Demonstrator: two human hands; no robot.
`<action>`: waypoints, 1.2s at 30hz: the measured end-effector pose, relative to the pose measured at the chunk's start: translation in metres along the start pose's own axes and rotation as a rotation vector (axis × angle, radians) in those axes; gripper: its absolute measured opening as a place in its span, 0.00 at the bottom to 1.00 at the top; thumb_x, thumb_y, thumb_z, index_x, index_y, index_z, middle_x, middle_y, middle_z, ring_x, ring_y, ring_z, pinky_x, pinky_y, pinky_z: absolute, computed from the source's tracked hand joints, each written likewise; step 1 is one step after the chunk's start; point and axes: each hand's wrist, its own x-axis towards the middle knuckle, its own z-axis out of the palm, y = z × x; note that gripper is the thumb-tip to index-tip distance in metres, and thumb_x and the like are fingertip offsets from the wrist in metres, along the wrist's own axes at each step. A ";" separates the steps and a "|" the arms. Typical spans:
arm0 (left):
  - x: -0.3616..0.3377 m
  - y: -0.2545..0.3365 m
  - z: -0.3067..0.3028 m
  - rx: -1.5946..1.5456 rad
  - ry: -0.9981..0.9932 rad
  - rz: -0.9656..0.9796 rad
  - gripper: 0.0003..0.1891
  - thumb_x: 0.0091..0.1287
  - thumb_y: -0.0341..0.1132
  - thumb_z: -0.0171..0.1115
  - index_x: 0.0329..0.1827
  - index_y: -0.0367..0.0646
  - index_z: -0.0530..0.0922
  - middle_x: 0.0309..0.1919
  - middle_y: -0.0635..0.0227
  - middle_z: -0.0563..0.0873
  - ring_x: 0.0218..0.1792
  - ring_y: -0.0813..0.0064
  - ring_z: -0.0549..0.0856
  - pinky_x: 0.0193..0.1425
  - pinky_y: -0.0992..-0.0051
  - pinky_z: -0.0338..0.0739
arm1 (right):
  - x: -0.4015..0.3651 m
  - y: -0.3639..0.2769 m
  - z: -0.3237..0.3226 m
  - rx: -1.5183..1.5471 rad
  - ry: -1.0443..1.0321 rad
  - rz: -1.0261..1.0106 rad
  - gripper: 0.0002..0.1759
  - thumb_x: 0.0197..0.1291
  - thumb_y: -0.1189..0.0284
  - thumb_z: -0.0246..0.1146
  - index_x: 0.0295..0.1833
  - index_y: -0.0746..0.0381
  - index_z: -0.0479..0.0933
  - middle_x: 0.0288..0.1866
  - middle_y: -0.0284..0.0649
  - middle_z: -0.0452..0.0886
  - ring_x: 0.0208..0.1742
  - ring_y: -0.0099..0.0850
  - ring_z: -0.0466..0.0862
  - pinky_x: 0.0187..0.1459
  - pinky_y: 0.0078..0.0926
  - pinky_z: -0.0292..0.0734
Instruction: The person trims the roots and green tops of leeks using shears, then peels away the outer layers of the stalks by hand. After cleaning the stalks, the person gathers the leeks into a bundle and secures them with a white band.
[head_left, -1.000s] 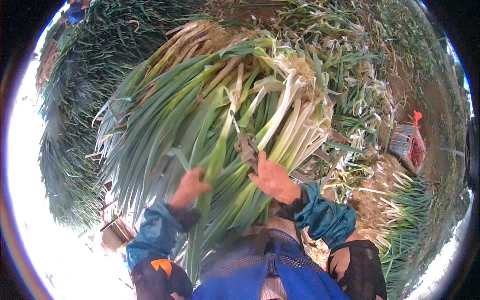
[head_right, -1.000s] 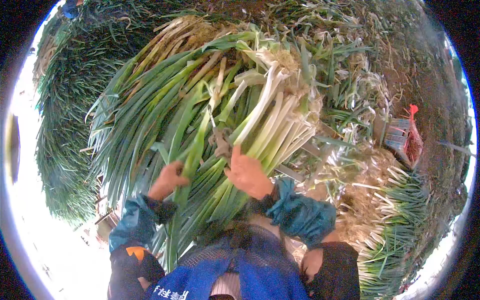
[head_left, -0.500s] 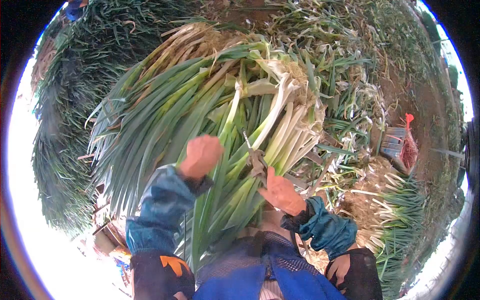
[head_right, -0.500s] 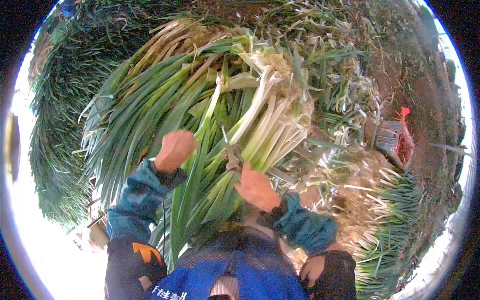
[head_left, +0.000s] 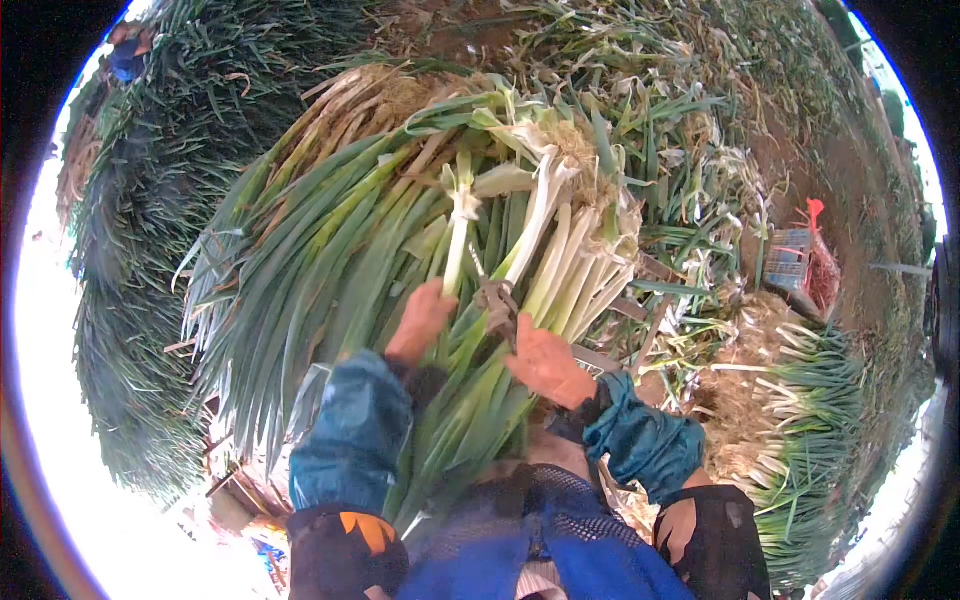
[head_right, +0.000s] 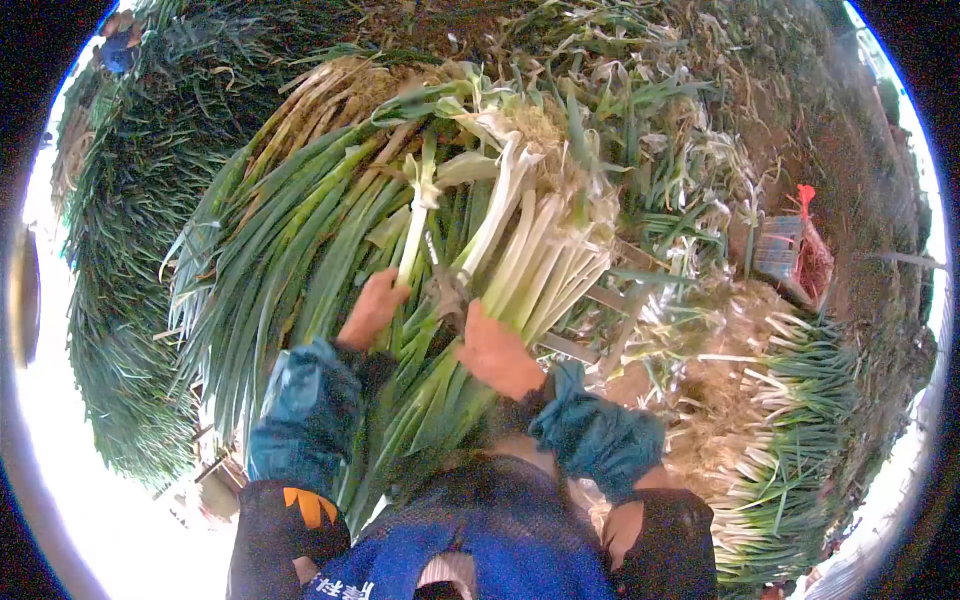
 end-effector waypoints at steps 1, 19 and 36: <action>-0.018 0.015 -0.004 -0.081 -0.041 -0.054 0.14 0.56 0.36 0.59 0.42 0.35 0.75 0.33 0.48 0.80 0.39 0.52 0.80 0.45 0.61 0.73 | 0.006 -0.001 -0.003 0.033 -0.086 0.116 0.39 0.53 0.63 0.64 0.60 0.80 0.56 0.28 0.52 0.74 0.30 0.48 0.77 0.31 0.40 0.73; -0.057 0.061 0.068 -0.519 -0.133 -0.073 0.32 0.61 0.28 0.52 0.71 0.42 0.57 0.47 0.55 0.81 0.34 0.70 0.81 0.45 0.71 0.76 | -0.030 0.029 -0.042 0.001 0.074 0.222 0.27 0.54 0.62 0.61 0.51 0.70 0.61 0.29 0.59 0.78 0.32 0.58 0.79 0.35 0.50 0.75; -0.061 0.077 0.100 -0.377 -0.101 -0.082 0.30 0.60 0.35 0.54 0.69 0.52 0.63 0.38 0.42 0.82 0.39 0.54 0.84 0.47 0.65 0.75 | -0.054 0.064 -0.052 -0.066 0.196 0.329 0.28 0.53 0.62 0.62 0.45 0.72 0.59 0.21 0.58 0.74 0.26 0.56 0.77 0.26 0.47 0.70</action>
